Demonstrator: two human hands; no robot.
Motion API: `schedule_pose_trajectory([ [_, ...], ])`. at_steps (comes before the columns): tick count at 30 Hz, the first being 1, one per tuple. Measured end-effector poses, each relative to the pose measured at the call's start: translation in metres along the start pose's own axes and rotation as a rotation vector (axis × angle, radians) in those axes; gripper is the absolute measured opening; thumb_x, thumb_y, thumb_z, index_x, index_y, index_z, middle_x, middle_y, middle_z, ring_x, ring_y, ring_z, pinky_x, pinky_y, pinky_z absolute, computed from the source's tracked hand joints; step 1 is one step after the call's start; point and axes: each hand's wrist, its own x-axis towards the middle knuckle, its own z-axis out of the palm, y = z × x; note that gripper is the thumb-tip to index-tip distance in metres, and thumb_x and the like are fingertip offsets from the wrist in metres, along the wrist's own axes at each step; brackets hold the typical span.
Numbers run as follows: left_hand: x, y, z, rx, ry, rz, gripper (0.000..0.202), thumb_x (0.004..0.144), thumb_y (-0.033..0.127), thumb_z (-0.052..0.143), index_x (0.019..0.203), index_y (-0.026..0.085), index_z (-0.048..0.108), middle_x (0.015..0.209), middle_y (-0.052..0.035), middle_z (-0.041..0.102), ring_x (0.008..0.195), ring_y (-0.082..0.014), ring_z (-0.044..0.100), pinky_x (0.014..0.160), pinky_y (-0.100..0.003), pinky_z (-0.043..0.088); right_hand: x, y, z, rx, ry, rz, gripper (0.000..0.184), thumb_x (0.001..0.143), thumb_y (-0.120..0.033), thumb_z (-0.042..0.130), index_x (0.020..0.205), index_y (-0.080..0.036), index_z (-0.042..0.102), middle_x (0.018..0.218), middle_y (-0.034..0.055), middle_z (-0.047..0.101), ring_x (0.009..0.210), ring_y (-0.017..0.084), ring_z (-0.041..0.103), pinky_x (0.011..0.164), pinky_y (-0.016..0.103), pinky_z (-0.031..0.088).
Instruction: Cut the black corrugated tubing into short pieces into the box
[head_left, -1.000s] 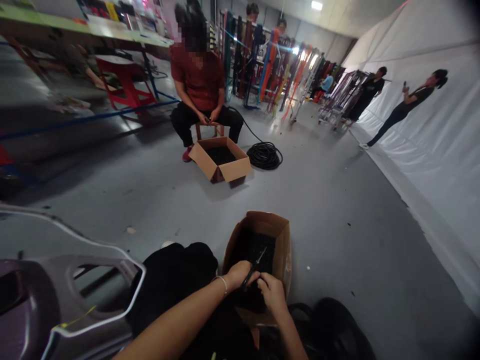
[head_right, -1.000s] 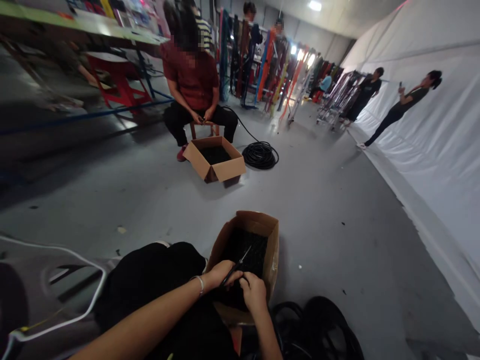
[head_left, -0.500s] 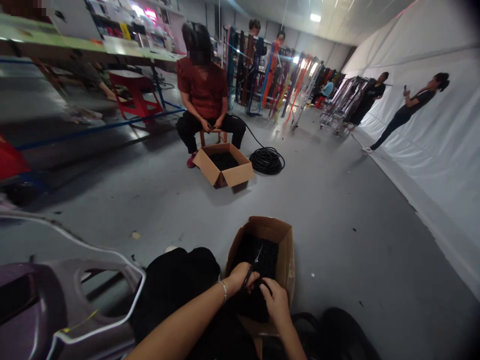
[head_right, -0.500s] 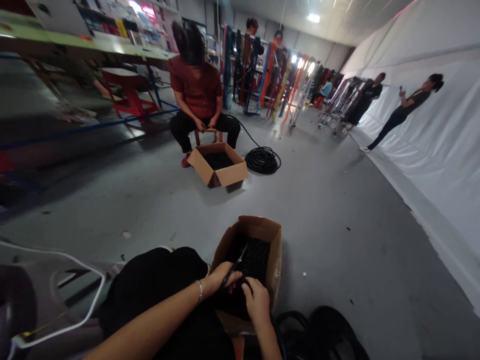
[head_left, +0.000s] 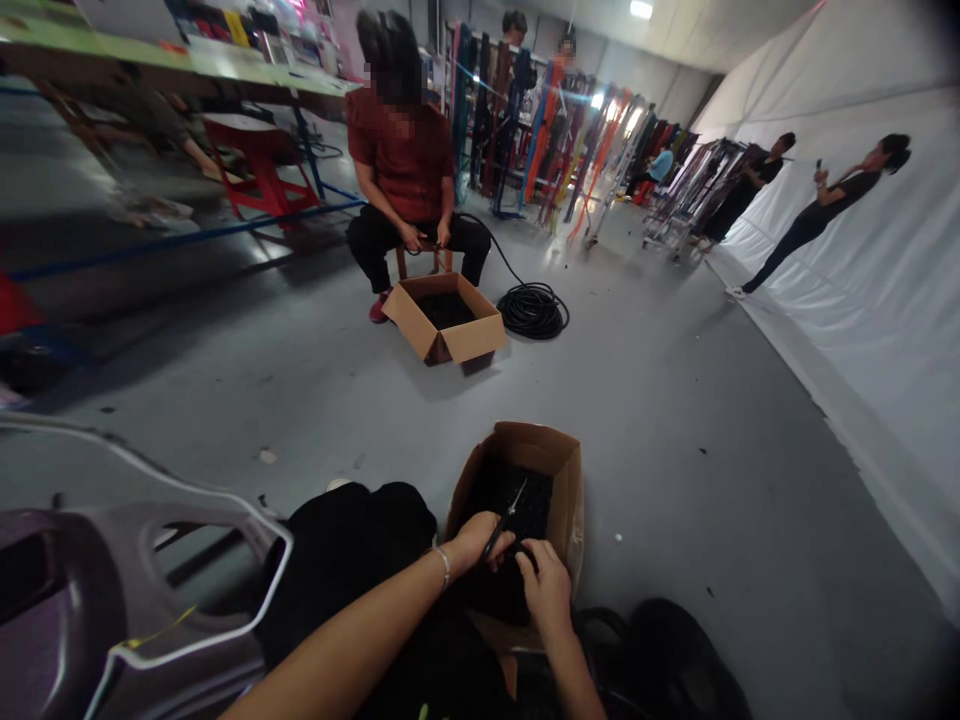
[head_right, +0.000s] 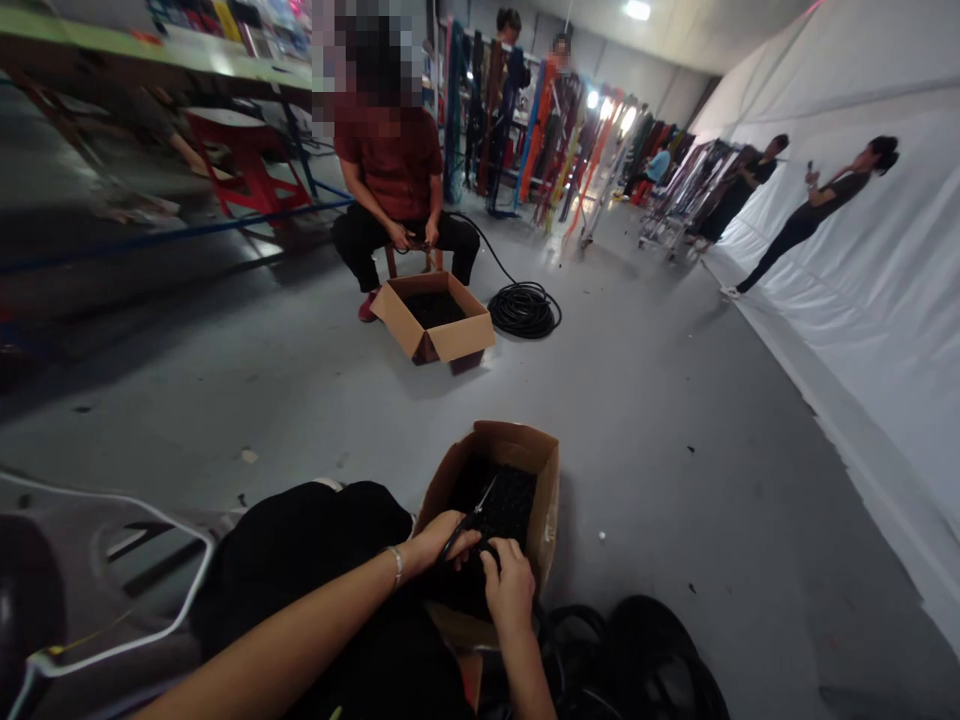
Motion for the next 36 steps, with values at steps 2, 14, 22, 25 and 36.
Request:
schedule_pose_trajectory([
  [2,0.002,-0.003,0.001,-0.035,-0.003,0.013,0.030,0.080,0.041,0.059,0.067,0.015,0.056,0.056,-0.0008,0.060,0.045,-0.0112,0.056,0.046,-0.021,0.041,-0.001,-0.001,0.000,-0.005,0.003,-0.004,0.027,0.092,-0.036,0.051,0.105,-0.022,0.070,0.102,0.0075,0.072,0.093,0.021,0.069,0.082,0.029,0.052],
  [14,-0.003,0.007,0.002,-0.066,-0.012,-0.004,0.024,0.079,0.032,0.055,0.062,0.015,0.054,0.052,0.0006,0.057,0.042,-0.0107,0.053,0.045,-0.021,0.040,0.002,-0.017,-0.004,0.043,-0.001,-0.012,0.026,0.092,-0.036,0.051,0.104,-0.022,0.069,0.101,0.0072,0.069,0.092,0.020,0.067,0.083,0.029,0.051],
  [22,-0.001,0.006,0.003,-0.029,-0.012,-0.019,0.030,0.080,0.039,0.057,0.062,0.015,0.055,0.053,0.0000,0.057,0.043,-0.0103,0.054,0.048,-0.021,0.041,0.004,-0.019,-0.009,0.086,-0.028,-0.004,0.024,0.090,-0.036,0.052,0.094,-0.022,0.071,0.092,0.0061,0.068,0.087,0.020,0.065,0.079,0.027,0.048],
  [25,0.001,0.004,0.002,-0.007,-0.023,-0.007,0.033,0.081,0.042,0.056,0.063,0.014,0.056,0.054,-0.0012,0.059,0.045,-0.0113,0.055,0.050,-0.022,0.043,0.006,-0.017,-0.007,0.109,-0.022,0.024,0.024,0.089,-0.036,0.053,0.088,-0.022,0.073,0.087,0.0053,0.068,0.083,0.019,0.065,0.076,0.027,0.048],
  [36,-0.005,0.001,0.000,0.448,0.077,0.179,0.018,0.081,0.035,0.061,0.081,0.017,0.063,0.079,-0.0080,0.069,0.074,-0.0211,0.067,0.066,-0.025,0.044,0.031,0.014,-0.024,0.549,0.108,0.434,0.050,0.075,-0.050,0.063,0.104,-0.010,0.072,0.065,0.0019,0.064,0.056,0.014,0.056,0.054,0.025,0.044],
])
